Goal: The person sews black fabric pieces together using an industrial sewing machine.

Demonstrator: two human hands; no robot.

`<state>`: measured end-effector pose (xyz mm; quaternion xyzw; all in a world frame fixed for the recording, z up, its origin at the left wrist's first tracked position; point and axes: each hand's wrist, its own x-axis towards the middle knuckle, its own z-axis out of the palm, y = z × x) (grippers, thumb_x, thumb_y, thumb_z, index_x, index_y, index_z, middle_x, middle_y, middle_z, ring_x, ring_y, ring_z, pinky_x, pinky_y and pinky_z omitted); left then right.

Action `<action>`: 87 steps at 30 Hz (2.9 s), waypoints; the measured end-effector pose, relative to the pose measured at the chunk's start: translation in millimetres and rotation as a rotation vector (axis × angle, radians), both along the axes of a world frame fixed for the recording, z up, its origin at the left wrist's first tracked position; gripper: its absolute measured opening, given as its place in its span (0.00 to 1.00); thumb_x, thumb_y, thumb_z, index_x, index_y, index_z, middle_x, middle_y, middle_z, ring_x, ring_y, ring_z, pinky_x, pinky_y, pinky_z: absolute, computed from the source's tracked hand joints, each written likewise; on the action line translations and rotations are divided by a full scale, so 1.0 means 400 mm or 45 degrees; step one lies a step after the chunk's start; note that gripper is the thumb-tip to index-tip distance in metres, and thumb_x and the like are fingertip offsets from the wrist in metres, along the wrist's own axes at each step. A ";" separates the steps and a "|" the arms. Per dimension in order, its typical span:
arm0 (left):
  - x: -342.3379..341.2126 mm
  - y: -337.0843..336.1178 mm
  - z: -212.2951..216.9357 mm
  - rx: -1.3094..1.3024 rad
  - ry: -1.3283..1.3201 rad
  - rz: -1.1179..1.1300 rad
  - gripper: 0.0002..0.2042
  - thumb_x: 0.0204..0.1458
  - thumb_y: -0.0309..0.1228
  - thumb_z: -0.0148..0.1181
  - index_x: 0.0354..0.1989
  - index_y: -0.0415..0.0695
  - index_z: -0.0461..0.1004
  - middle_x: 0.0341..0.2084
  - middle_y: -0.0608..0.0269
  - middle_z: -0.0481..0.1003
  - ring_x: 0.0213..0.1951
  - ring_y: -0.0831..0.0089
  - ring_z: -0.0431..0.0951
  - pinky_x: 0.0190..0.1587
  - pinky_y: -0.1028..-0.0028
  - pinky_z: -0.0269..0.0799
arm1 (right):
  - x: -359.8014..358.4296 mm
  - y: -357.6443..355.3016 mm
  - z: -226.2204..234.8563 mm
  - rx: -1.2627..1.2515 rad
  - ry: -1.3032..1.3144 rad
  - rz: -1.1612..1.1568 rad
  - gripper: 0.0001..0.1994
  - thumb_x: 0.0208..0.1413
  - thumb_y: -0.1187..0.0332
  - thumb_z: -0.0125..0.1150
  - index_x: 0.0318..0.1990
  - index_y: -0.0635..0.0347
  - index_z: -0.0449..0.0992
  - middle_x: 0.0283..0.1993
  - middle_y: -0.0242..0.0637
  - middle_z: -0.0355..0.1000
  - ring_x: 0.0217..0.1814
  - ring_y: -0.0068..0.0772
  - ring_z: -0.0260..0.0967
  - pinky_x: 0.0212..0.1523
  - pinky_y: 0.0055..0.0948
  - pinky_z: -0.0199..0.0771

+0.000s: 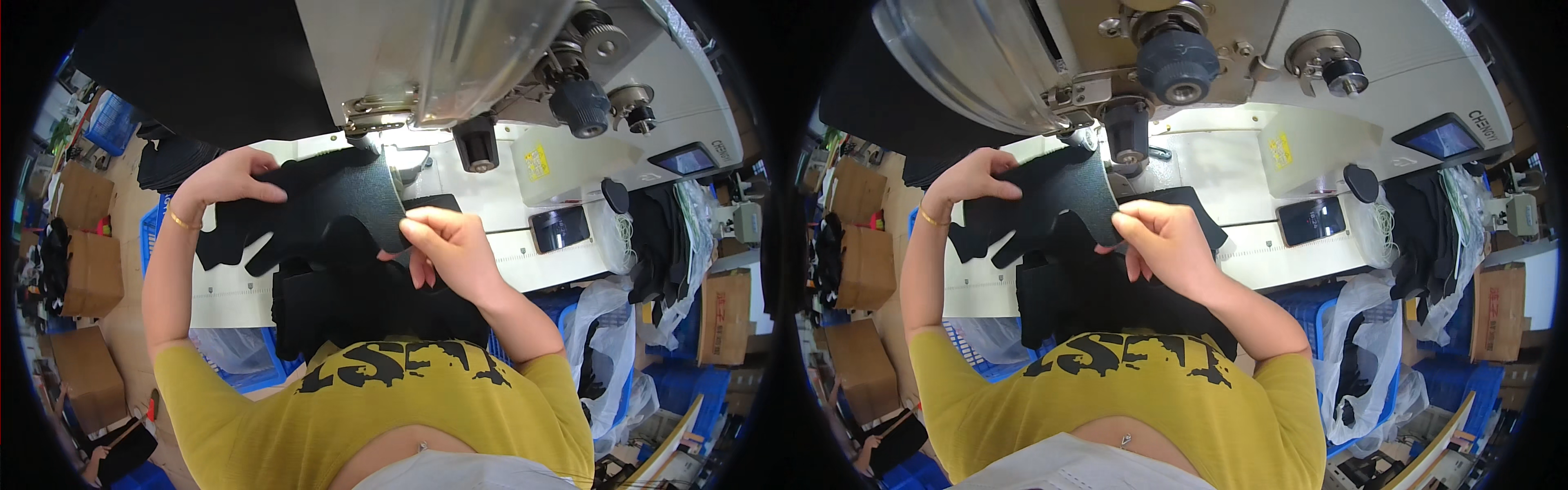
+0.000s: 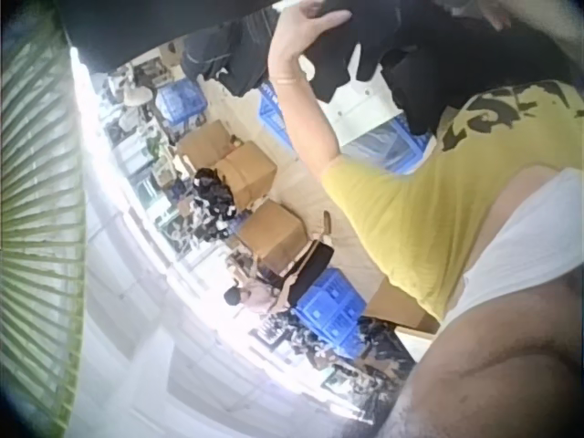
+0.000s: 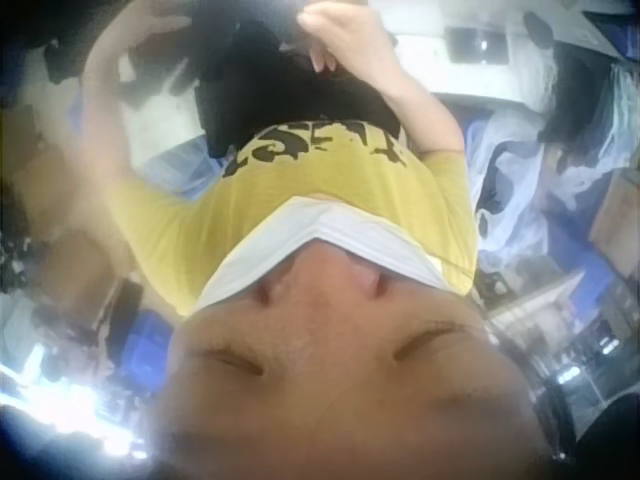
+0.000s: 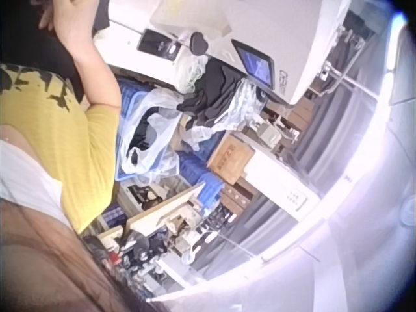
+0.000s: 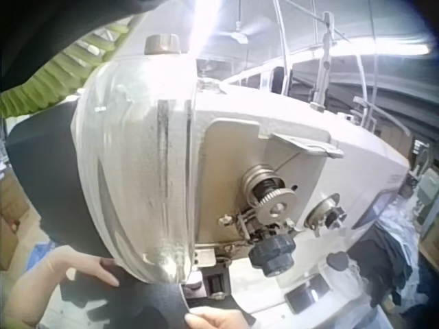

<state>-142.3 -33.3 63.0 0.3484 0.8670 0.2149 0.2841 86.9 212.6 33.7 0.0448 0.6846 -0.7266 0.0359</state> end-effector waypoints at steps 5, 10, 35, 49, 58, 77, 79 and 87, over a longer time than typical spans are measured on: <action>0.175 0.060 -0.017 0.654 1.607 -0.082 0.17 0.41 0.38 0.69 0.39 0.43 0.77 0.34 0.59 0.77 0.33 0.62 0.74 0.36 0.67 0.66 | -0.005 -0.002 -0.025 -0.076 0.018 -0.004 0.11 0.64 0.67 0.50 0.37 0.66 0.76 0.30 0.40 0.79 0.17 0.15 0.69 0.16 0.14 0.62; 0.302 0.139 -0.088 0.979 1.659 -0.667 0.13 0.45 0.26 0.62 0.41 0.40 0.78 0.41 0.61 0.77 0.29 0.75 0.72 0.30 0.77 0.69 | -0.013 -0.013 -0.017 -0.141 0.025 -0.002 0.12 0.64 0.66 0.51 0.38 0.66 0.76 0.29 0.39 0.79 0.16 0.15 0.68 0.15 0.13 0.61; 0.148 0.180 -0.142 1.022 1.647 -0.436 0.15 0.41 0.21 0.62 0.40 0.40 0.78 0.41 0.61 0.78 0.40 0.67 0.80 0.38 0.74 0.79 | -0.098 -0.014 -0.039 -0.129 0.164 -0.079 0.13 0.64 0.66 0.52 0.41 0.70 0.76 0.31 0.44 0.79 0.16 0.20 0.68 0.16 0.17 0.64; 0.083 0.179 -0.163 0.861 1.613 -0.023 0.10 0.46 0.27 0.66 0.38 0.42 0.77 0.33 0.59 0.79 0.26 0.61 0.79 0.26 0.67 0.74 | -0.079 -0.028 -0.026 -0.042 0.120 -0.022 0.12 0.63 0.66 0.54 0.40 0.66 0.78 0.30 0.39 0.79 0.17 0.18 0.69 0.17 0.16 0.63; 0.213 0.072 0.012 0.878 0.587 0.326 0.21 0.46 0.23 0.58 0.52 0.37 0.70 0.44 0.54 0.76 0.44 0.68 0.76 0.44 0.72 0.69 | -0.031 -0.184 -0.025 1.291 1.854 -0.219 0.16 0.48 0.70 0.60 0.45 0.38 0.78 0.27 0.27 0.64 0.24 0.26 0.66 0.22 0.25 0.63; 0.176 0.215 0.019 0.636 -0.319 0.283 0.12 0.51 0.33 0.64 0.34 0.35 0.77 0.21 0.67 0.73 0.17 0.81 0.70 0.22 0.80 0.68 | -0.059 -0.051 -0.055 -0.536 0.044 -0.067 0.09 0.61 0.69 0.56 0.42 0.68 0.71 0.28 0.37 0.74 0.18 0.25 0.72 0.17 0.19 0.74; 0.172 0.219 0.012 0.678 -0.429 0.367 0.12 0.49 0.33 0.65 0.33 0.34 0.77 0.22 0.65 0.74 0.18 0.80 0.71 0.22 0.80 0.68 | -0.059 -0.051 -0.056 -0.545 0.031 -0.062 0.09 0.61 0.69 0.56 0.42 0.68 0.71 0.28 0.38 0.74 0.18 0.25 0.72 0.17 0.20 0.74; 0.149 0.214 0.010 0.735 -0.475 0.365 0.11 0.50 0.30 0.64 0.36 0.34 0.78 0.25 0.65 0.76 0.20 0.80 0.71 0.24 0.79 0.68 | -0.072 -0.059 -0.041 -0.537 0.031 -0.086 0.09 0.60 0.71 0.56 0.43 0.70 0.71 0.29 0.38 0.73 0.18 0.23 0.70 0.15 0.21 0.74</action>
